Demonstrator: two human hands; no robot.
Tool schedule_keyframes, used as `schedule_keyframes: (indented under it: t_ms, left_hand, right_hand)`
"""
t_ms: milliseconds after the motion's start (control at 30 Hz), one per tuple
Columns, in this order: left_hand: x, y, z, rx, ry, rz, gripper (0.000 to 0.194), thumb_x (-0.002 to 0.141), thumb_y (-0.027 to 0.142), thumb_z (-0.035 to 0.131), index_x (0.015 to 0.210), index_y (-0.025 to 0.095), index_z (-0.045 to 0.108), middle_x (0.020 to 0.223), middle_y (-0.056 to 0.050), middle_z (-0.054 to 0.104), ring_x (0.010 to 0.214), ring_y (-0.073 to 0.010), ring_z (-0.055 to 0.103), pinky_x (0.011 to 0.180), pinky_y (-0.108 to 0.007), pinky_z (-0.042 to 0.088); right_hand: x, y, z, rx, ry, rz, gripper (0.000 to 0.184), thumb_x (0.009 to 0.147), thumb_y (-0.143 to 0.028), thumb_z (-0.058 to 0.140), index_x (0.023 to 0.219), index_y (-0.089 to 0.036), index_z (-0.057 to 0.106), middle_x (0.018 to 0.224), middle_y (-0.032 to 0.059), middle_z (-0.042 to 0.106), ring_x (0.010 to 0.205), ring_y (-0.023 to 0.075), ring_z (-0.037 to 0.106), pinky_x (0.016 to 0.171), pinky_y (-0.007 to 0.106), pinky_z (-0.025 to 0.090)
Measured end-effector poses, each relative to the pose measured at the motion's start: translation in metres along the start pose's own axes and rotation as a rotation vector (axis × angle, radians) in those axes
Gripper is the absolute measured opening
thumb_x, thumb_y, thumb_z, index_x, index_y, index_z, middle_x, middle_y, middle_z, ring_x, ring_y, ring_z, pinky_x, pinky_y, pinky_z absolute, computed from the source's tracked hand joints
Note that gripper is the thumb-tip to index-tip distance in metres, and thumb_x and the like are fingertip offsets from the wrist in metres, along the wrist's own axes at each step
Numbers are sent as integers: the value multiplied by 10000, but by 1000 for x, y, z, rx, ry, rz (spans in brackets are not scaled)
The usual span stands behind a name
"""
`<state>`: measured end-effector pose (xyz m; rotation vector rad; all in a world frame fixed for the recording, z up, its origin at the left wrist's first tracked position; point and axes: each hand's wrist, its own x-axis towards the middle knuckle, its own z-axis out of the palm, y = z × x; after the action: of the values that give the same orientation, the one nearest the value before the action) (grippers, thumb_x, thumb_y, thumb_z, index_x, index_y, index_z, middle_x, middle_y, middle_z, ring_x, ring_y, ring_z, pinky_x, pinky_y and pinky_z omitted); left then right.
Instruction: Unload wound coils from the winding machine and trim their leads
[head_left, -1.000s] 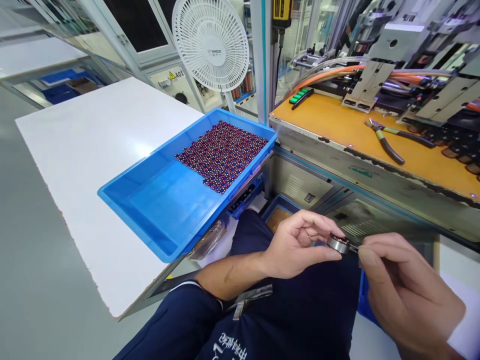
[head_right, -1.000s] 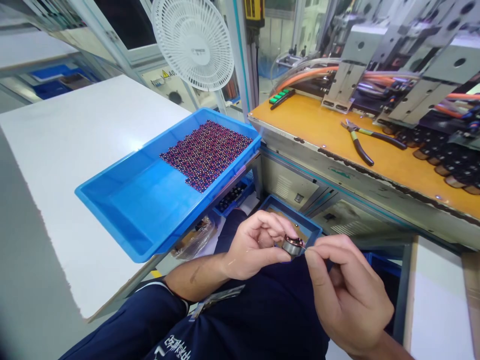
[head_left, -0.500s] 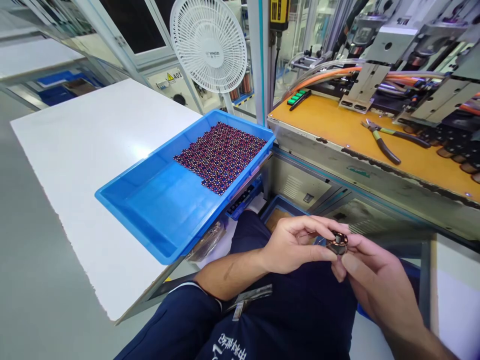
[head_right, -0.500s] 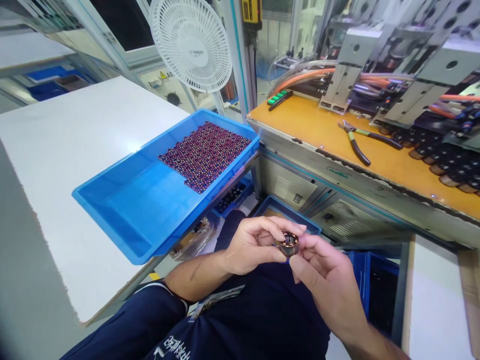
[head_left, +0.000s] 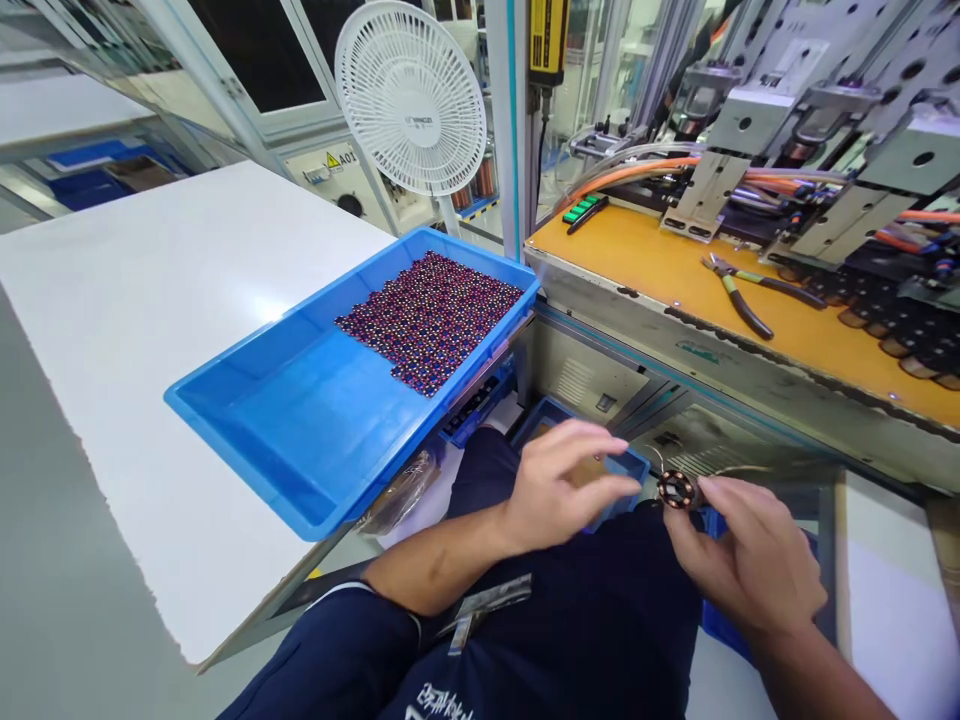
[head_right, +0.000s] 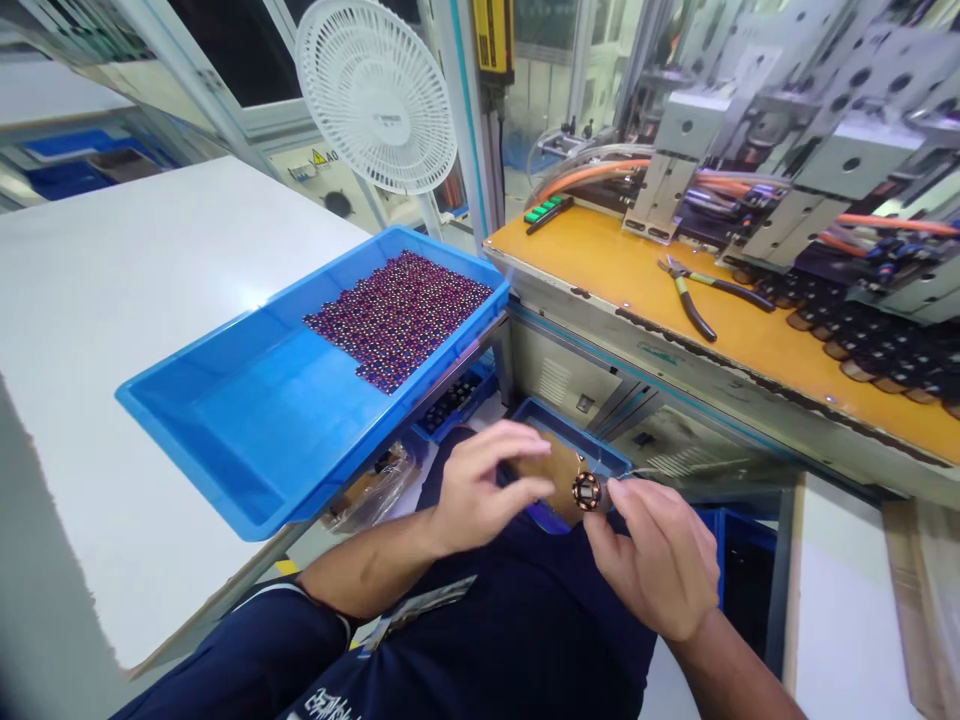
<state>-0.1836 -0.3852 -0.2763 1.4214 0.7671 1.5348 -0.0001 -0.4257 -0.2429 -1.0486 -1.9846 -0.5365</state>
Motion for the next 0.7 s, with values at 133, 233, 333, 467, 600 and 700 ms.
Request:
schedule_keyframes:
  t_ms: [133,233,333,467,600,700]
  left_hand:
    - [-7,20,3,258,-207,315,538,712,347,827,1183,144,665,984,-133,767,849,-200,719,788,-313,591]
    - [-4,22,6,265,-252,254,426,778,353,770,1132,135,676,964,-135,770,821,-193,728,753,-297,603]
    - [0,20,5,260,-287,220,322,804,314,749,1070,138,700,969,-136,774,869,-199,732,798,-308,602]
    - [3,20,1,230,-321,263,287,835,259,714,1097,144,693,1020,-137,762,963,-210,717,879,-346,591]
    - [2,21,2,105,-337,173,254,825,177,708,1071,111,705,1059,-153,721,942,-197,705,793,-296,608]
    - [1,20,4,-80,-342,-14,227,794,175,737,1015,125,720,1076,-129,697,841,-149,697,701,-237,609]
  right_hand:
    - [-1,6,1,-34,0,-199,156,857,-173,696,994,-155,625,749,69,670,644,187,671,592,291,586]
    - [-6,4,3,-35,-7,-215,156,855,-159,687,999,-177,630,768,57,673,660,181,666,600,295,586]
    - [-9,-2,3,80,-42,-41,289,800,-136,724,1065,-190,621,826,59,658,711,188,653,637,314,577]
    - [-2,-8,-5,509,-102,210,381,789,-161,738,1150,-159,617,913,92,616,775,201,602,616,332,531]
    - [5,-10,-9,662,-74,283,248,819,-42,664,1011,-200,661,846,46,608,733,172,587,602,310,496]
    - [5,-14,-7,708,-72,395,225,824,-2,632,927,-201,657,800,27,602,711,161,587,600,300,481]
